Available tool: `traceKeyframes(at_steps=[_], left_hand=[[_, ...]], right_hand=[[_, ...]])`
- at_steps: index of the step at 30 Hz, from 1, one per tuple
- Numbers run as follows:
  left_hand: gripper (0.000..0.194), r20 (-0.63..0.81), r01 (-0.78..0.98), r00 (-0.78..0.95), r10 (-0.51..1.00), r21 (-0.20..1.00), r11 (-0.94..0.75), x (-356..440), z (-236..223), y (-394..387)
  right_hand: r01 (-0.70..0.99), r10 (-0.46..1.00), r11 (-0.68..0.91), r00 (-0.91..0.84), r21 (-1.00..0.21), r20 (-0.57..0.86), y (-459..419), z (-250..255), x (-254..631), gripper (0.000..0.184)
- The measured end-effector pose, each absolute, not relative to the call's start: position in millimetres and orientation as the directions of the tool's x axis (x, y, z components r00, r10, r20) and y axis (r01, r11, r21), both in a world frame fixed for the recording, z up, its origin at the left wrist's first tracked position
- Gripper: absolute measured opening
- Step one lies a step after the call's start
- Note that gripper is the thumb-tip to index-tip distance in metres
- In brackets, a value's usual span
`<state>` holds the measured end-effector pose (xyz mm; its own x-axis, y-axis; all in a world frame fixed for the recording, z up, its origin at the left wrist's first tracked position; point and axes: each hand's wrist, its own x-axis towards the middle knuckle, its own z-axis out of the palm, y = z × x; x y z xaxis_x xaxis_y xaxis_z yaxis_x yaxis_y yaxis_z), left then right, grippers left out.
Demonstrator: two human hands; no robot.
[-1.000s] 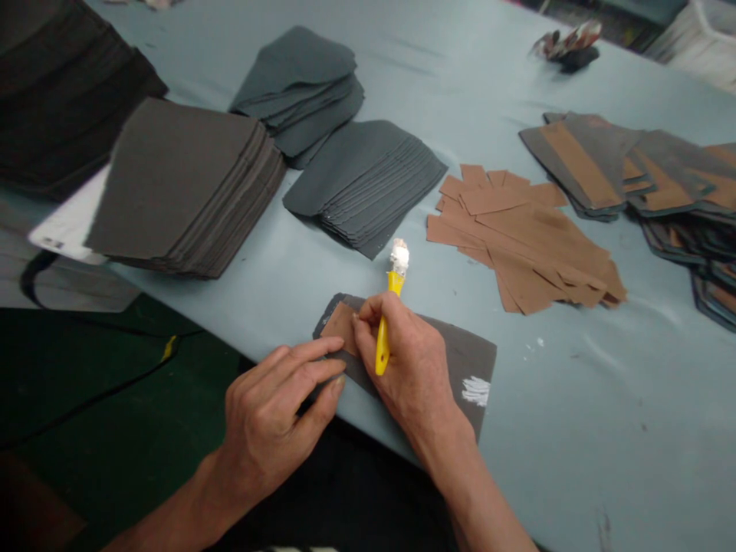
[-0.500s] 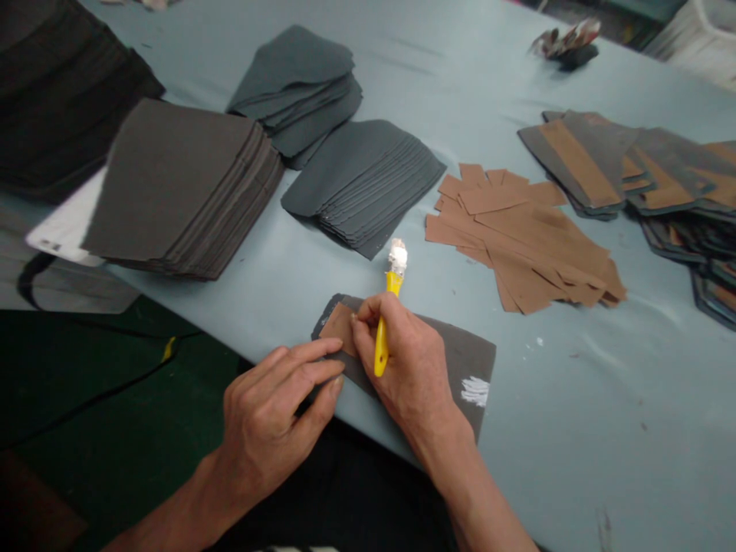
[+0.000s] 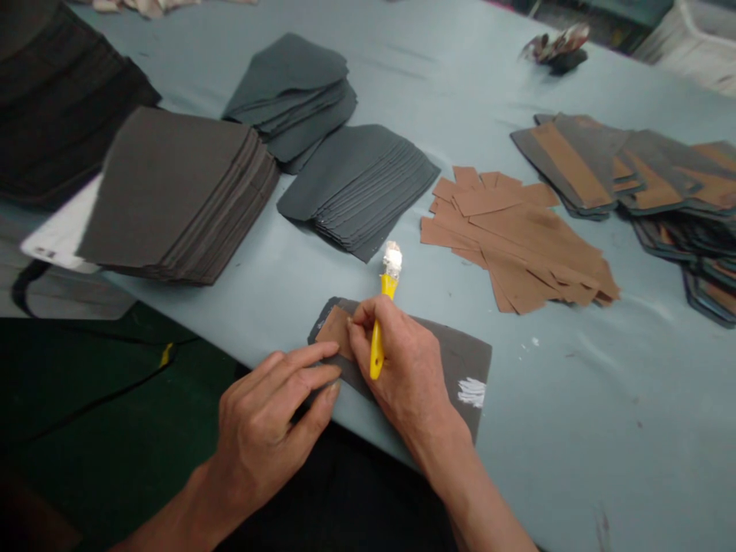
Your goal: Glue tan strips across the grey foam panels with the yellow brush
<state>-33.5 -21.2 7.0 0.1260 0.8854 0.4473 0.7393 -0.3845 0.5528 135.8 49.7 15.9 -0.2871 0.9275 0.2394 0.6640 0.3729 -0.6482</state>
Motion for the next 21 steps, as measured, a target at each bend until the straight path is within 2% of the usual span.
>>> traceKeyframes(at_steps=[4, 10, 17, 21], left_hand=[[0.011, 0.457, 0.740, 0.144, 0.878, 0.540, -0.402, -35.3, 7.5, -22.3], [0.013, 0.455, 0.682, 0.146, 0.879, 0.597, -0.422, -42.8, 14.6, -23.5], [0.019, 0.427, 0.761, 0.229, 0.875, 0.482, -0.435, -46.3, 21.7, -10.5], [0.032, 0.411, 0.777, 0.274, 0.870, 0.438, -0.452, -48.1, 22.0, -1.6]], right_hand=[[0.653, 0.931, 0.363, -0.288, -0.665, 0.225, 50.1, 15.9, 135.1, 0.010], [0.660, 0.916, 0.400, -0.317, -0.636, 0.248, 51.5, 18.7, 134.8, 0.012], [0.670, 0.914, 0.405, -0.321, -0.621, 0.250, 51.9, 19.3, 134.7, 0.011], [0.668, 0.915, 0.402, -0.324, -0.626, 0.241, 51.3, 19.1, 135.0, 0.013]])
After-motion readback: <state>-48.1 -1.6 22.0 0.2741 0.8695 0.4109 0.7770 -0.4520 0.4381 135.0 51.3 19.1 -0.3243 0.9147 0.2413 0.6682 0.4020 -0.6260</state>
